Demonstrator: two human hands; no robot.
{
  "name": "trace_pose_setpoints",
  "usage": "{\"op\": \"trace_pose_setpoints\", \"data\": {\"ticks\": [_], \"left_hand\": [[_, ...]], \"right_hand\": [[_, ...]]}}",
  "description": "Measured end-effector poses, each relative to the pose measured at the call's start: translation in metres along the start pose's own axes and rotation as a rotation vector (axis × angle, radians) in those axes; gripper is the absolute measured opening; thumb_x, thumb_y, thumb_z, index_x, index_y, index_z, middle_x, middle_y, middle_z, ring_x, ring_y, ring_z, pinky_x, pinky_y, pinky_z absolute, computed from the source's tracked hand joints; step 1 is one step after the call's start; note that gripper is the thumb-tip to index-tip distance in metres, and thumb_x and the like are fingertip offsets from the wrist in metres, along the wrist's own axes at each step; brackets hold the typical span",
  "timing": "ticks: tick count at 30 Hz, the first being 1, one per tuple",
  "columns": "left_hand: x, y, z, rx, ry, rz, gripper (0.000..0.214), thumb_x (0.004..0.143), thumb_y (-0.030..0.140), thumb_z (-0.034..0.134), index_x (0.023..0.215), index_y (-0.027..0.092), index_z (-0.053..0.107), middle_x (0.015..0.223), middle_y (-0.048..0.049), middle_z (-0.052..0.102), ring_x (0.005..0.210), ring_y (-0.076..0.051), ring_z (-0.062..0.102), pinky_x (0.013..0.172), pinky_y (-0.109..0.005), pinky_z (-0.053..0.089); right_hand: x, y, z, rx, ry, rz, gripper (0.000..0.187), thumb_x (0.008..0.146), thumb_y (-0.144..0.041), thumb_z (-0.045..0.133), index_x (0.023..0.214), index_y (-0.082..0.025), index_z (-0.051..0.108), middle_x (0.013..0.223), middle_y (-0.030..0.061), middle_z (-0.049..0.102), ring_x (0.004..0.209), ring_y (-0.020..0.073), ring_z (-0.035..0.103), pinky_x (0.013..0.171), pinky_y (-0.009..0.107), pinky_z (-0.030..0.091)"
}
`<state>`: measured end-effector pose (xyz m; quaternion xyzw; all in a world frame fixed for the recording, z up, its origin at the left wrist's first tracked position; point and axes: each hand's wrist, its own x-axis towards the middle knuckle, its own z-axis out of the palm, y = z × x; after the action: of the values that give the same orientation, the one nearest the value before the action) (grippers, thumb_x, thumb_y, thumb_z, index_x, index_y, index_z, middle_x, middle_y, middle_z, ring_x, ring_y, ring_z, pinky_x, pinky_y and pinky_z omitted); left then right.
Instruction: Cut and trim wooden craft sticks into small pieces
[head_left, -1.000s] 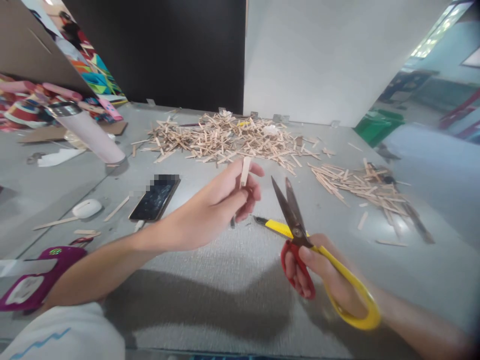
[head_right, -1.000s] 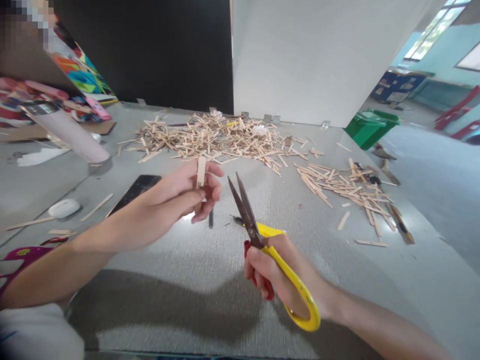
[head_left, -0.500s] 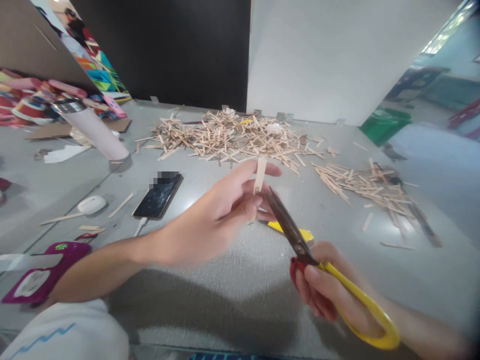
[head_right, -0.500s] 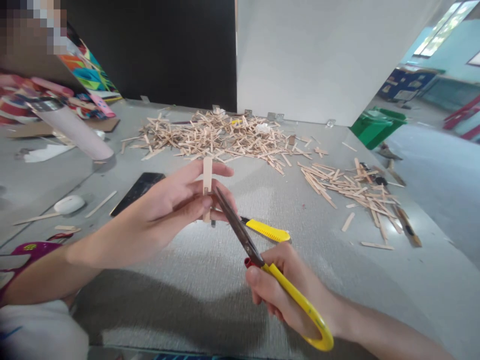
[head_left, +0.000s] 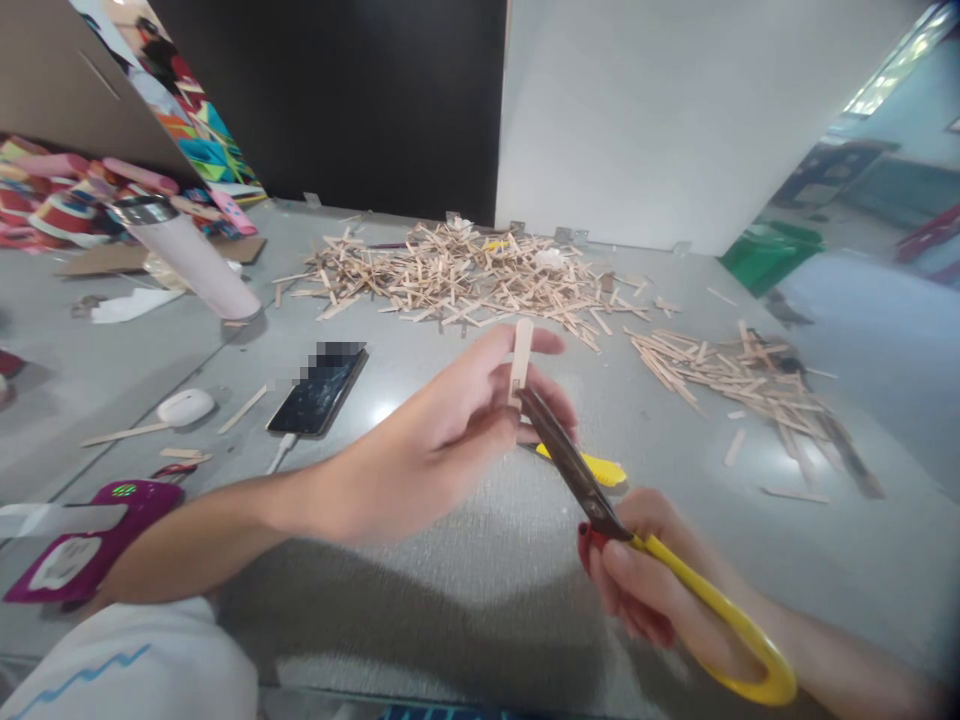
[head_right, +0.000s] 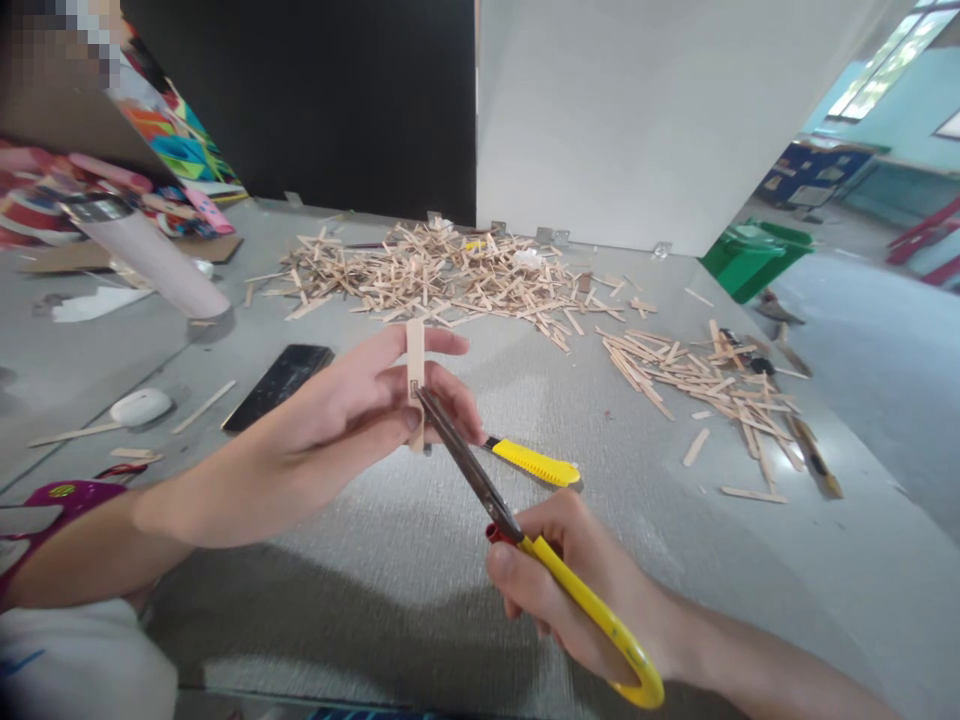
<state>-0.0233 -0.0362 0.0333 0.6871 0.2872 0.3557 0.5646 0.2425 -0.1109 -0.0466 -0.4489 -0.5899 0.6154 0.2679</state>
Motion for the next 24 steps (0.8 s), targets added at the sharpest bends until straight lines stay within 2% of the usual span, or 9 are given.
{"op": "trace_pose_setpoints", "data": {"ticks": [3,6,9,11,13,16,19,22,24], "left_hand": [[0.002,0.002,0.001,0.011,0.022,0.008,0.042,0.104,0.012,0.059,0.143,0.026,0.059,0.118,-0.0087,0.079,0.112,-0.023,0.079,0.093,-0.034,0.065],[0.006,0.003,0.001,0.062,0.041,-0.004,0.021,0.107,0.017,0.059,0.122,0.022,0.072,0.116,-0.0081,0.079,0.112,-0.024,0.080,0.097,-0.036,0.067],[0.007,0.001,-0.001,0.073,0.087,-0.037,0.017,0.111,0.022,0.057,0.107,0.019,0.073,0.106,-0.0069,0.080,0.104,-0.022,0.083,0.096,-0.034,0.068],[0.007,-0.001,-0.002,0.045,0.130,-0.053,0.015,0.112,0.024,0.057,0.115,0.019,0.070,0.099,-0.0051,0.079,0.091,-0.020,0.083,0.088,-0.031,0.070],[0.007,-0.004,-0.003,0.022,0.138,-0.071,0.018,0.112,0.027,0.058,0.126,0.019,0.066,0.093,-0.0034,0.077,0.076,-0.017,0.081,0.073,-0.027,0.070],[0.009,-0.010,-0.004,0.017,0.101,-0.102,0.027,0.113,0.032,0.058,0.136,0.019,0.060,0.085,-0.0009,0.071,0.058,-0.014,0.072,0.049,-0.021,0.059],[0.011,-0.019,-0.006,0.072,0.085,-0.127,0.025,0.113,0.033,0.058,0.133,0.019,0.056,0.081,0.0009,0.069,0.048,-0.009,0.062,0.040,-0.018,0.045],[0.014,-0.030,-0.010,0.169,0.076,-0.153,0.012,0.111,0.029,0.058,0.115,0.018,0.061,0.076,0.0014,0.067,0.048,-0.007,0.054,0.044,-0.017,0.041],[0.014,-0.038,-0.014,0.228,0.066,-0.172,0.015,0.110,0.028,0.058,0.106,0.017,0.067,0.072,0.0019,0.064,0.051,-0.007,0.052,0.047,-0.018,0.042]], "right_hand": [[0.003,-0.003,-0.002,-0.025,-0.009,-0.002,0.058,0.099,-0.079,0.063,0.083,-0.024,0.057,0.060,-0.0029,0.057,0.040,0.0093,0.042,0.037,0.024,0.031],[0.013,-0.010,-0.012,-0.126,0.012,-0.066,0.059,0.104,-0.072,0.059,0.074,-0.022,0.059,0.058,-0.0024,0.051,0.045,0.0098,0.039,0.043,0.026,0.027],[0.033,-0.020,-0.033,-0.353,0.237,-0.110,0.057,0.099,-0.069,0.069,0.069,-0.022,0.057,0.060,-0.0023,0.046,0.053,0.0121,0.037,0.049,0.029,0.025],[0.050,-0.023,-0.051,-0.589,0.381,-0.077,0.060,0.092,-0.071,0.075,0.064,-0.023,0.051,0.060,-0.0017,0.044,0.056,0.0140,0.037,0.052,0.031,0.024],[0.068,-0.021,-0.069,-0.822,0.464,-0.034,0.060,0.092,-0.070,0.074,0.062,-0.024,0.049,0.058,-0.0003,0.047,0.058,0.0163,0.041,0.056,0.033,0.027],[0.089,-0.005,-0.091,-1.106,0.484,0.161,0.047,0.092,-0.064,0.073,0.069,-0.024,0.063,0.067,0.0067,0.066,0.066,0.0239,0.059,0.061,0.035,0.033],[0.102,0.013,-0.105,-1.223,0.400,0.309,0.040,0.092,-0.059,0.072,0.079,-0.022,0.073,0.083,0.0152,0.078,0.080,0.0320,0.073,0.063,0.035,0.036],[0.106,0.023,-0.114,-1.276,0.348,0.287,0.033,0.095,-0.050,0.069,0.088,-0.019,0.078,0.090,0.0169,0.081,0.085,0.0323,0.076,0.064,0.035,0.036],[0.105,0.024,-0.117,-1.296,0.314,0.269,0.029,0.096,-0.045,0.068,0.092,-0.018,0.079,0.087,0.0148,0.080,0.081,0.0299,0.075,0.064,0.034,0.036]]}}
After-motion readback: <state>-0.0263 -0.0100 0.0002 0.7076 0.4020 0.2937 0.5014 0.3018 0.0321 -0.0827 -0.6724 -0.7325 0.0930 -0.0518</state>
